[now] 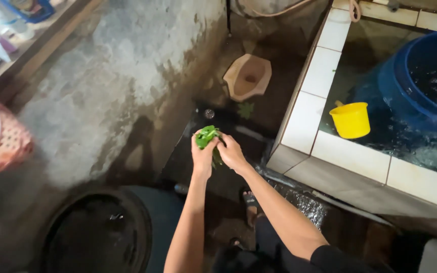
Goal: Washing clothes in a machine and then washing leaves in a water basin.
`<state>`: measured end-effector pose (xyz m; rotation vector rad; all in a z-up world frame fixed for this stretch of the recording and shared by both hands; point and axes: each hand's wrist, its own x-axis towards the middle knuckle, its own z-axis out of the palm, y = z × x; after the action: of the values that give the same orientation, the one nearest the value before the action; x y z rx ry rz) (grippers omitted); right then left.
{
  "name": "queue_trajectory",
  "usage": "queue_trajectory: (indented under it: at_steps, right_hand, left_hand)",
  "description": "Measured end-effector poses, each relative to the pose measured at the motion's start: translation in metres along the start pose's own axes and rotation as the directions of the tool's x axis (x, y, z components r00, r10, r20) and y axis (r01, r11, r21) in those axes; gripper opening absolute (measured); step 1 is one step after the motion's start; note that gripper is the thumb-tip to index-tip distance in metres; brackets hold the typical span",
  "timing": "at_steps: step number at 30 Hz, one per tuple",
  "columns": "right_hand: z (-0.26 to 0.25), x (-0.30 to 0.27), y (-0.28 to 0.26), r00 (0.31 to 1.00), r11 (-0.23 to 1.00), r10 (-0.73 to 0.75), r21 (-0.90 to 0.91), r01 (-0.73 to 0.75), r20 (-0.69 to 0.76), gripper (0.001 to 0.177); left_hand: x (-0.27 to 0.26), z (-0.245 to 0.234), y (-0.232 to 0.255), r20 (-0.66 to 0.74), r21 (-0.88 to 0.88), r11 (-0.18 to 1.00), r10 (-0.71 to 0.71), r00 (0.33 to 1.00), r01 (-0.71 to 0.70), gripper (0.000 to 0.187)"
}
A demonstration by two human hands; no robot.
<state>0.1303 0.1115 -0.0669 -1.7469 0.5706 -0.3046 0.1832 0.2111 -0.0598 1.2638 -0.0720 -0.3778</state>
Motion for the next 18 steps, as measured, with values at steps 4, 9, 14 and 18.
queue_trajectory:
  at_steps: [4, 9, 14, 18]
  right_hand:
    - [-0.007, 0.052, 0.015, 0.994, 0.997, 0.017, -0.072, -0.009, 0.105, 0.051]
    - [-0.019, 0.101, 0.022, 0.986, 0.981, 0.034, -0.196, -0.001, 0.164, 0.061]
    - [-0.019, 0.157, 0.087, 0.965, 0.942, 0.186, -0.313, -0.122, 0.185, 0.067]
    - [-0.011, 0.236, 0.196, 0.999, 0.976, -0.025, -0.214, 0.031, 0.030, 0.063]
  left_hand:
    - [0.063, 0.002, -0.027, -0.104, -0.032, 0.997, 0.063, 0.993, -0.066, 0.044]
    - [0.126, 0.010, -0.059, -0.102, -0.026, 0.991, 0.124, 0.987, -0.128, 0.043]
    - [0.184, 0.006, -0.092, -0.089, 0.012, 0.989, 0.145, 0.985, -0.144, 0.045]
    - [0.247, -0.014, -0.130, -0.055, 0.002, 0.980, 0.199, 0.978, -0.199, 0.047]
